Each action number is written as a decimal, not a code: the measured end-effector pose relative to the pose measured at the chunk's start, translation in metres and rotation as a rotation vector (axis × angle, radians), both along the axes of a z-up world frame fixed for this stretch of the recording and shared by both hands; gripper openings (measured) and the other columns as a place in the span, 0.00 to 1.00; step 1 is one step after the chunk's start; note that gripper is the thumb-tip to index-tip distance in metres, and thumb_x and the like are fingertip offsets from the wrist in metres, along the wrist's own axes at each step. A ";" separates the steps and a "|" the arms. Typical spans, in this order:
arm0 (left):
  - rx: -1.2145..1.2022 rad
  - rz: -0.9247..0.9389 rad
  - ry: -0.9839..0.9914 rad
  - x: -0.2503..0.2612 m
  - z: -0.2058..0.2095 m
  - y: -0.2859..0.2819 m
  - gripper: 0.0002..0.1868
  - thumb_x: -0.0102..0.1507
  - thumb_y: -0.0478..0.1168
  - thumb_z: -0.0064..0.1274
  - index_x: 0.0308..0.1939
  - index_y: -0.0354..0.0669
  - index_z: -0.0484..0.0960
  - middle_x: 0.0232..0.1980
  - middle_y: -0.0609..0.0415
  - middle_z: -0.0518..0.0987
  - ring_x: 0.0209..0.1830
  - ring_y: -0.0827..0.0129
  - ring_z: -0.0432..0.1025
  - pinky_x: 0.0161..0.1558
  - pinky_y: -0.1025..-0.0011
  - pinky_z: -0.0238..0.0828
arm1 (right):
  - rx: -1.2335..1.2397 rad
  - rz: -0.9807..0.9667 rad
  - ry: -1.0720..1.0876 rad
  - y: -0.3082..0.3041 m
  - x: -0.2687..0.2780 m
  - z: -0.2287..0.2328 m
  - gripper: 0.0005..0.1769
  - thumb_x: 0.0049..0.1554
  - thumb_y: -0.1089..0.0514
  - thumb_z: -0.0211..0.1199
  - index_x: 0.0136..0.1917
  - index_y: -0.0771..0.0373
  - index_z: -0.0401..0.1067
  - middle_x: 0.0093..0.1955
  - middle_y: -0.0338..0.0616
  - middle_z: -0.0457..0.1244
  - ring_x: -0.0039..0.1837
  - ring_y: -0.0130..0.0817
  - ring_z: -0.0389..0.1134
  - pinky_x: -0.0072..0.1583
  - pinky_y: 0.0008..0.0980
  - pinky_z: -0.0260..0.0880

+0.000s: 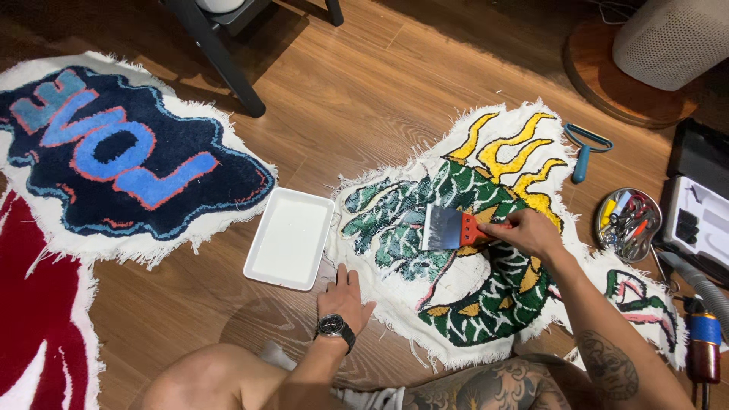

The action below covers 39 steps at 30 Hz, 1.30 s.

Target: The person is sitting on the floor and applying white paint to a colorful rug using a paintbrush. They repeatedly dip the brush into a white tray and brush the paint onto the rug's surface.

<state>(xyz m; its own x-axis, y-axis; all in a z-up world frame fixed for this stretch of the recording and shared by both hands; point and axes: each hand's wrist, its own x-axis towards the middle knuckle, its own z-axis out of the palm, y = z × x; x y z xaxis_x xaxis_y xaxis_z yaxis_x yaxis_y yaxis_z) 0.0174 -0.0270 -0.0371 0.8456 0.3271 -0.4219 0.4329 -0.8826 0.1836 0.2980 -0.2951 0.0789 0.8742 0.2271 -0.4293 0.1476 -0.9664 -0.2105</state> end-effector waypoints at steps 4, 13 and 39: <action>0.010 -0.006 0.028 0.000 -0.005 0.000 0.41 0.61 0.66 0.57 0.65 0.47 0.59 0.81 0.43 0.52 0.55 0.50 0.72 0.44 0.53 0.75 | -0.109 0.066 -0.001 0.005 0.001 0.000 0.37 0.47 0.17 0.58 0.29 0.53 0.69 0.27 0.33 0.57 0.33 0.26 0.58 0.37 0.26 0.53; 0.014 0.001 0.061 0.001 -0.003 0.001 0.41 0.61 0.67 0.57 0.64 0.47 0.58 0.82 0.45 0.50 0.55 0.51 0.72 0.42 0.54 0.75 | -0.042 0.019 0.000 -0.011 0.014 0.003 0.36 0.45 0.19 0.61 0.31 0.55 0.73 0.30 0.36 0.62 0.35 0.28 0.61 0.38 0.29 0.55; 0.026 0.002 0.045 -0.003 -0.010 0.003 0.41 0.62 0.69 0.55 0.65 0.48 0.57 0.82 0.46 0.49 0.55 0.50 0.73 0.41 0.54 0.75 | 0.268 0.418 -0.127 -0.067 -0.070 -0.029 0.23 0.64 0.48 0.51 0.69 0.57 0.64 0.57 0.43 0.68 0.54 0.34 0.71 0.59 0.33 0.76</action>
<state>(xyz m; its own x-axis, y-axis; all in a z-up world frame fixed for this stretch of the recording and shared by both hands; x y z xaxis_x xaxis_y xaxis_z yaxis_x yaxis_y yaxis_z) 0.0147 -0.0240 -0.0474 0.8256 0.3396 -0.4507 0.4417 -0.8860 0.1414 0.2285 -0.3624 0.0501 0.7265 0.6559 -0.2048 0.5506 -0.7339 -0.3978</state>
